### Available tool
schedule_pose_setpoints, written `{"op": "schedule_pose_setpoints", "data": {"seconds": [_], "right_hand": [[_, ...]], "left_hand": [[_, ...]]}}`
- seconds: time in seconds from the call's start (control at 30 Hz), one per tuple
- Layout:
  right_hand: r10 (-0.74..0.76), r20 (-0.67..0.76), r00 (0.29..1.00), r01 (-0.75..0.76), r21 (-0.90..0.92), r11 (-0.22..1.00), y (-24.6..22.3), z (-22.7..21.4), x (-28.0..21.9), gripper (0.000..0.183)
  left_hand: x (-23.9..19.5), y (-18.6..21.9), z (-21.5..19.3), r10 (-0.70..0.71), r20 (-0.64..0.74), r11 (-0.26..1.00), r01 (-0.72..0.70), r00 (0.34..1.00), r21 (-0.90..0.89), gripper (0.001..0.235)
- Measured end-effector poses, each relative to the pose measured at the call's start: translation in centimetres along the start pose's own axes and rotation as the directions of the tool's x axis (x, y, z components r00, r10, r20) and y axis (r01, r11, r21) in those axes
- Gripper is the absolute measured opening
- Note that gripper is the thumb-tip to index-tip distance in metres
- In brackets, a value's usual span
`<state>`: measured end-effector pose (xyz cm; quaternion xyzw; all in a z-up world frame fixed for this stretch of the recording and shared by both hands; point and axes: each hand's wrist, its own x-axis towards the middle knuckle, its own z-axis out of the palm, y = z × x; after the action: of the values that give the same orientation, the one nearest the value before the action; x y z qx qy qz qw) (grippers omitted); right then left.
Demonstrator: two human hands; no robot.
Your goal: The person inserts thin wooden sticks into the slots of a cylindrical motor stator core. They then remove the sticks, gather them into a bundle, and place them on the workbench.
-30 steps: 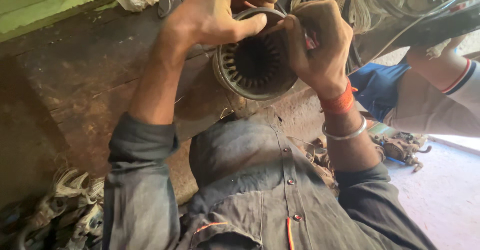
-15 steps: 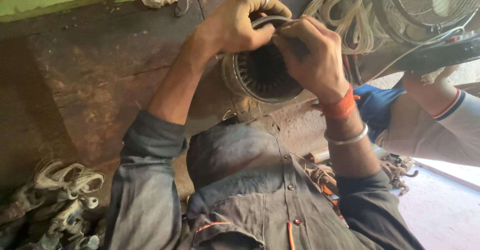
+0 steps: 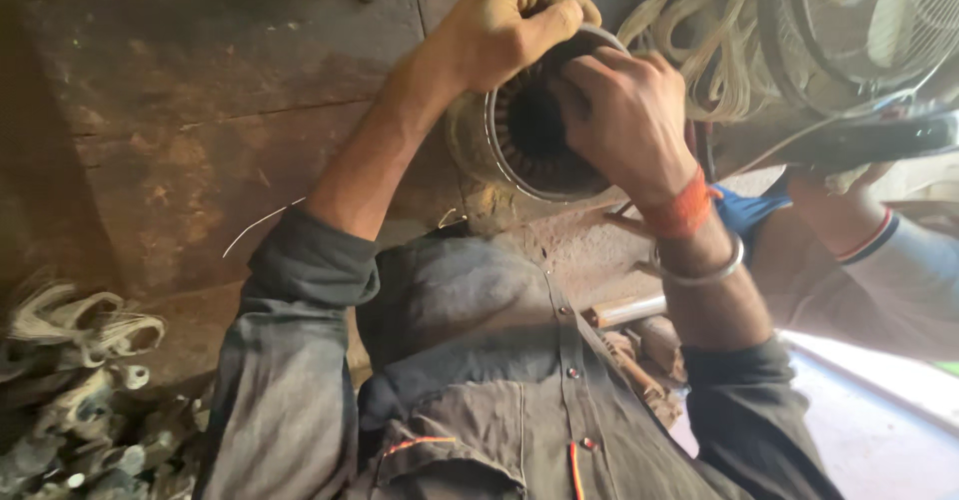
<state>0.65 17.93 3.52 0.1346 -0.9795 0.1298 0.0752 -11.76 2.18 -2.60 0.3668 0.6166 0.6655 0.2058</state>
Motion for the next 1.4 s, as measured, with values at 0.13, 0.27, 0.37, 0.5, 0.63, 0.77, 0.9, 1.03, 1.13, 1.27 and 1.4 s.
{"op": "schedule_pose_setpoints", "data": {"seconds": [0.13, 0.27, 0.37, 0.5, 0.63, 0.77, 0.9, 1.03, 1.13, 1.27, 1.4], "right_hand": [[0.011, -0.375, 0.927, 0.026, 0.092, 0.995, -1.9, -1.8, -0.7, 0.005], [-0.001, -0.461, 0.887, 0.032, 0.06, 0.998, -2.7, -4.3, -0.5, 0.004], [0.09, -0.331, 0.939, -0.014, 0.225, 0.974, -2.2, -4.7, -1.0, 0.007], [0.087, -0.398, 0.913, -0.006, 0.201, 0.98, -1.4, -3.8, -1.8, 0.009], [0.309, -0.484, 0.819, -0.114, 0.39, 0.914, -1.0, -2.4, -2.9, 0.018], [0.37, -0.609, 0.702, -0.148, 0.384, 0.911, 0.0, -1.3, -3.8, 0.027], [0.354, -0.663, 0.66, -0.146, 0.349, 0.926, 0.9, -0.7, -4.7, 0.027], [0.399, -0.639, 0.658, -0.112, 0.441, 0.89, 0.6, -1.5, -4.7, 0.022], [0.424, -0.536, 0.73, -0.087, 0.543, 0.835, -0.5, -2.1, -4.2, 0.017], [0.338, -0.42, 0.842, -0.124, 0.46, 0.88, -1.5, -2.0, -3.3, 0.012], [0.21, -0.372, 0.904, -0.058, 0.381, 0.923, -1.4, -1.2, -1.7, 0.014]], "left_hand": [[-0.4, -0.1, 0.4, -0.047, -0.084, 0.999, 0.045, 0.995, -0.031, 0.027], [-0.7, -0.6, 0.3, 0.013, -0.16, 1.0, -0.009, 0.987, 0.029, 0.025], [-0.9, -0.9, 1.0, 0.028, -0.172, 0.998, -0.036, 0.985, -0.045, 0.025], [-1.0, 0.3, 0.6, 0.074, -0.164, 0.997, -0.075, 0.984, 0.003, 0.025], [-1.5, 2.7, -0.5, 0.263, -0.069, 0.943, -0.241, 0.962, 0.23, 0.016], [-0.2, 3.5, -0.5, 0.363, 0.084, 0.853, -0.368, 0.928, 0.371, 0.018], [0.8, 2.6, -0.2, 0.258, 0.164, 0.852, -0.305, 0.952, 0.426, 0.019], [0.7, 1.8, 0.2, 0.264, 0.111, 0.87, -0.287, 0.958, 0.402, 0.015], [0.7, 1.7, 0.7, 0.275, 0.01, 0.91, -0.264, 0.961, 0.319, 0.013], [0.2, 1.4, 1.1, 0.118, -0.08, 0.98, -0.103, 0.99, 0.171, 0.016], [-0.6, 0.7, 1.0, 0.11, -0.114, 0.985, -0.093, 0.987, 0.148, 0.02]]}}
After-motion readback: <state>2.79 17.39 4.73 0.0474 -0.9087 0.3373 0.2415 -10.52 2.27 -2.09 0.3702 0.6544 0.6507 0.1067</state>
